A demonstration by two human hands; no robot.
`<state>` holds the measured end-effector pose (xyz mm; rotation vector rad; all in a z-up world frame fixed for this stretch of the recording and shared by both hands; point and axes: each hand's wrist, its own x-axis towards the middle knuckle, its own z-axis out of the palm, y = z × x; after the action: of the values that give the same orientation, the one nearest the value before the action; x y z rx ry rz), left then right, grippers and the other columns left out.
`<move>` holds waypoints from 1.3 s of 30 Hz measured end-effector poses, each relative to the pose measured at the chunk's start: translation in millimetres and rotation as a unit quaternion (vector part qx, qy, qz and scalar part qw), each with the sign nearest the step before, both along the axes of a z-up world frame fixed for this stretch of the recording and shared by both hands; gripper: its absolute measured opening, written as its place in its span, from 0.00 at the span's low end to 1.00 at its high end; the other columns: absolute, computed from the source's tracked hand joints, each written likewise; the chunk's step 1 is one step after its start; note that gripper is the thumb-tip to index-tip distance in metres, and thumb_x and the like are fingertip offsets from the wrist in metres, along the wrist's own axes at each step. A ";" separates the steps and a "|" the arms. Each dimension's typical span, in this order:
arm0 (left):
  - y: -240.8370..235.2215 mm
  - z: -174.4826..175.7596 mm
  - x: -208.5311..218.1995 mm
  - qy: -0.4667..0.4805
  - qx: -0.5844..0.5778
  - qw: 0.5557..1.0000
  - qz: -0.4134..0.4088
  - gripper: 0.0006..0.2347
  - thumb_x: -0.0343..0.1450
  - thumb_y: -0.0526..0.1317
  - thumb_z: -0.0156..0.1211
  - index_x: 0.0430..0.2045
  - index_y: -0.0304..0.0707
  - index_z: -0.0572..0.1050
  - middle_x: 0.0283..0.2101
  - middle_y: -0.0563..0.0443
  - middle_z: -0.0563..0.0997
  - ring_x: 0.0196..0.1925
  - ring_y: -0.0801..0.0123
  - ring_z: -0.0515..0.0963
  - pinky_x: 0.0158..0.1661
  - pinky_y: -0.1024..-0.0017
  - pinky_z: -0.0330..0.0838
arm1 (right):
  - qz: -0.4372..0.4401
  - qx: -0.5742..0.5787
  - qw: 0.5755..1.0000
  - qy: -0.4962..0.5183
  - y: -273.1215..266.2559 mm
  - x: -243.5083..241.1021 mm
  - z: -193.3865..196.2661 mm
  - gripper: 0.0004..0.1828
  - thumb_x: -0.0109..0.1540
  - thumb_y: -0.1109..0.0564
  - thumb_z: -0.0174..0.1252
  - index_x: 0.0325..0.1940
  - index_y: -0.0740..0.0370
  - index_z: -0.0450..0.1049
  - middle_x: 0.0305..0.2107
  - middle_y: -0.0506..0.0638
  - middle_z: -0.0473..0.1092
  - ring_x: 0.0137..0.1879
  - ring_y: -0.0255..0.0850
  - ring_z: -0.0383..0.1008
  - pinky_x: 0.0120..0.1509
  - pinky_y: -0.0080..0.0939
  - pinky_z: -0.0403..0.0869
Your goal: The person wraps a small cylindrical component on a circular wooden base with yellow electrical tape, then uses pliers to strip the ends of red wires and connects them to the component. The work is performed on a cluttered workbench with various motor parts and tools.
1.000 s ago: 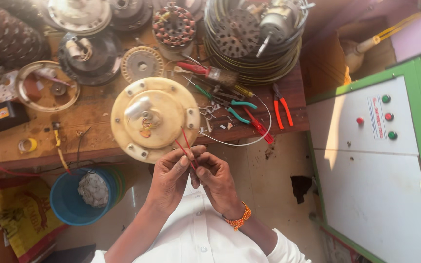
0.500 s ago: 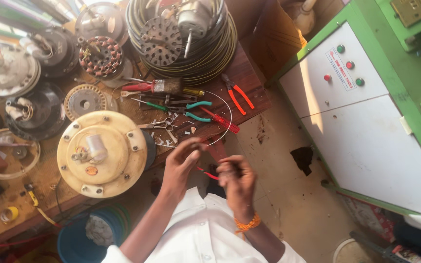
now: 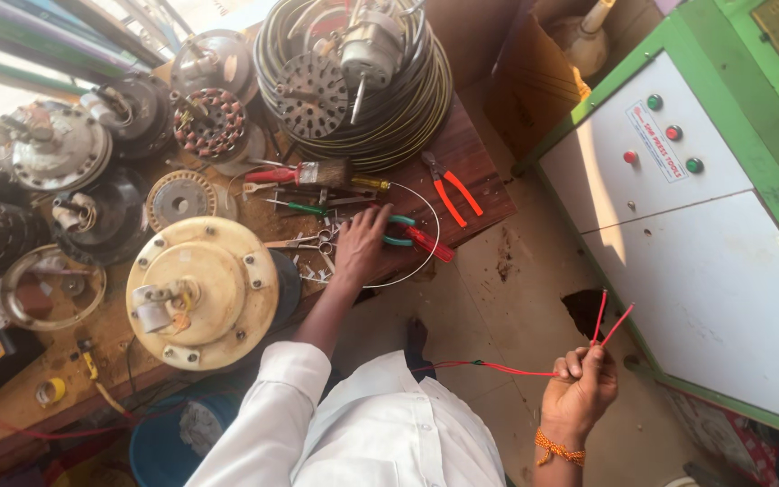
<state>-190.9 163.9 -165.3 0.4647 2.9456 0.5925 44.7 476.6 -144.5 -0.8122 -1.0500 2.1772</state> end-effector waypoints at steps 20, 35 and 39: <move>-2.2 33.4 0.6 0.148 -0.017 0.988 0.034 0.36 0.56 0.61 0.69 0.49 0.34 0.67 0.37 0.43 0.71 0.38 0.58 0.75 0.31 0.62 0.71 | 0.052 0.027 0.998 0.012 -14.4 -88.8 -16.7 0.05 0.76 0.58 0.55 0.49 0.61 0.68 0.38 0.47 0.67 0.31 0.29 0.61 0.33 0.30 0.62; -150.8 292.2 84.2 0.087 0.752 0.651 0.053 0.13 0.82 0.45 0.52 0.55 0.36 0.71 0.49 0.38 0.82 0.43 0.64 0.84 0.45 0.65 0.84 | 0.067 0.032 0.997 0.026 -29.7 -116.5 -0.7 0.07 0.77 0.55 0.50 0.49 0.61 0.67 0.38 0.45 0.65 0.31 0.28 0.63 0.33 0.30 0.62; -217.6 301.8 139.9 0.193 0.797 0.553 0.147 0.14 0.83 0.44 0.49 0.60 0.37 0.70 0.53 0.31 0.80 0.46 0.53 0.84 0.43 0.62 0.83 | 0.054 0.029 0.998 0.024 -42.2 -126.1 1.4 0.06 0.76 0.56 0.51 0.48 0.61 0.66 0.37 0.46 0.65 0.30 0.28 0.63 0.32 0.30 0.63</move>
<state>-51.0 -53.7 136.4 0.0799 1.6332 3.3970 -81.4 434.4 -143.2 -0.6870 -1.1520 2.2330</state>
